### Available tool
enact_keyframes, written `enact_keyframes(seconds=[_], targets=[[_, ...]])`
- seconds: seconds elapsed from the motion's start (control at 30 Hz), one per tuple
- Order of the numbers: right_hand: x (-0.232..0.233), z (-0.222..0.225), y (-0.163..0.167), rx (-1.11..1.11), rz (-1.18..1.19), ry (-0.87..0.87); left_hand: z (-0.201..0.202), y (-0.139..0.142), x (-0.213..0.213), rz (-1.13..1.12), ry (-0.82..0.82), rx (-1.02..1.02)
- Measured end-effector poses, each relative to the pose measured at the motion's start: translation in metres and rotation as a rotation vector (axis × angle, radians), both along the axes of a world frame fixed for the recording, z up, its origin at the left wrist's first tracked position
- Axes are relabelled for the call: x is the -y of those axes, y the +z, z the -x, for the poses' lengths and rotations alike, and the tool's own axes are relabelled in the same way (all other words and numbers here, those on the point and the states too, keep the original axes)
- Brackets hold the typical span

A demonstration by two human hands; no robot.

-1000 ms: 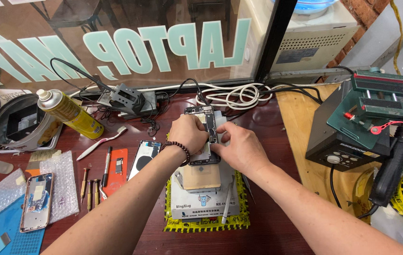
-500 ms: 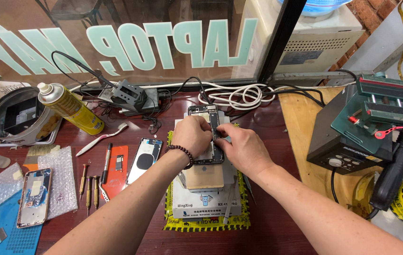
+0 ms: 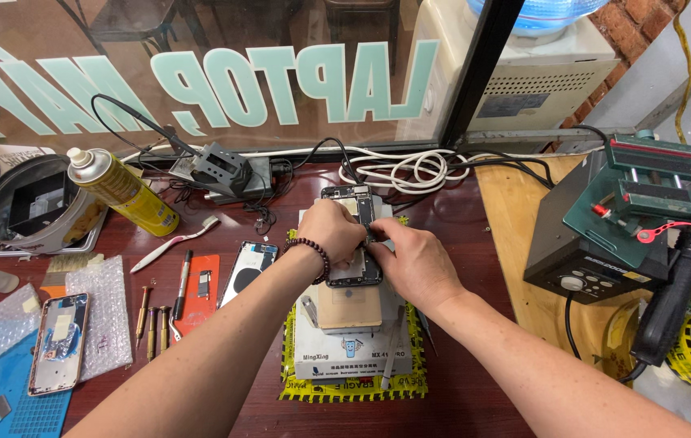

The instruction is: The person disassembles a smartphone, removes a small internal component, cleans it with a spray and a toothbrush, then reinserts it and continues adjusting internal parts with a screwdriver and a plastic spudger. The work is performed on a cluttered workbench with multiple tools and phone parts visible.

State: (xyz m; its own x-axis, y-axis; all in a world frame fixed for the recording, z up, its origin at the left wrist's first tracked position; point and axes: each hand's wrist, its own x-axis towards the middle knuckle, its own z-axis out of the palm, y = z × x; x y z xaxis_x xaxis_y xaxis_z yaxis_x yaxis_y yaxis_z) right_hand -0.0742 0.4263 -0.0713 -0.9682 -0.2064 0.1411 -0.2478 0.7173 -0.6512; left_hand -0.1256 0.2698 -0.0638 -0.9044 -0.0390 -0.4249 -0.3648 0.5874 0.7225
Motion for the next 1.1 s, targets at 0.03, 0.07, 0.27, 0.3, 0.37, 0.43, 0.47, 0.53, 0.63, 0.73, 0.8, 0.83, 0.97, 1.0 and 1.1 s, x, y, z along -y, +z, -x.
enact_keyframes(seconds=[0.03,0.07,0.27,0.3,0.37,0.43,0.47,0.53,0.63,0.73,0.8,0.83,0.97,1.0,1.1], targets=[[0.001,0.000,-0.002,-0.023,0.002,0.000,-0.001,-0.001,0.002,-0.043,0.004,-0.041],[0.001,-0.001,-0.004,-0.045,0.005,0.000,-0.004,-0.003,0.004,-0.085,0.008,-0.080],[0.003,-0.002,-0.010,-0.047,0.020,-0.024,-0.013,-0.012,0.006,-0.094,0.013,-0.175],[0.003,-0.002,-0.010,-0.048,0.018,-0.027,-0.013,-0.012,0.006,-0.063,0.011,-0.183],[0.003,-0.001,-0.009,-0.054,0.010,-0.035,-0.013,-0.011,0.005,-0.011,0.004,-0.211],[0.003,-0.002,-0.007,-0.050,0.015,-0.029,-0.013,-0.009,0.005,0.034,0.004,-0.222],[0.003,-0.002,-0.007,-0.048,0.018,-0.026,-0.013,-0.008,0.004,0.049,0.005,-0.220],[0.003,-0.003,-0.006,-0.052,0.013,-0.026,-0.013,-0.005,0.002,0.053,0.012,-0.196],[0.003,-0.003,-0.006,0.012,0.014,-0.032,-0.014,-0.001,0.001,0.016,0.047,-0.163],[0.000,-0.001,-0.006,0.020,0.076,-0.036,-0.020,0.001,0.002,-0.055,0.090,-0.210],[-0.006,0.002,-0.006,0.030,0.113,-0.060,-0.024,0.002,0.007,-0.122,0.117,-0.261],[-0.009,0.004,-0.005,0.053,0.121,-0.085,-0.026,0.003,0.010,-0.149,0.104,-0.243],[-0.015,0.009,-0.005,0.111,0.139,-0.130,-0.035,0.001,0.022,-0.189,0.079,-0.159],[-0.015,0.010,-0.006,0.107,0.130,-0.113,-0.037,0.000,0.023,-0.183,0.079,-0.136],[-0.011,0.013,-0.007,0.104,0.092,-0.080,-0.047,-0.003,0.025,-0.015,-0.014,-0.127]])
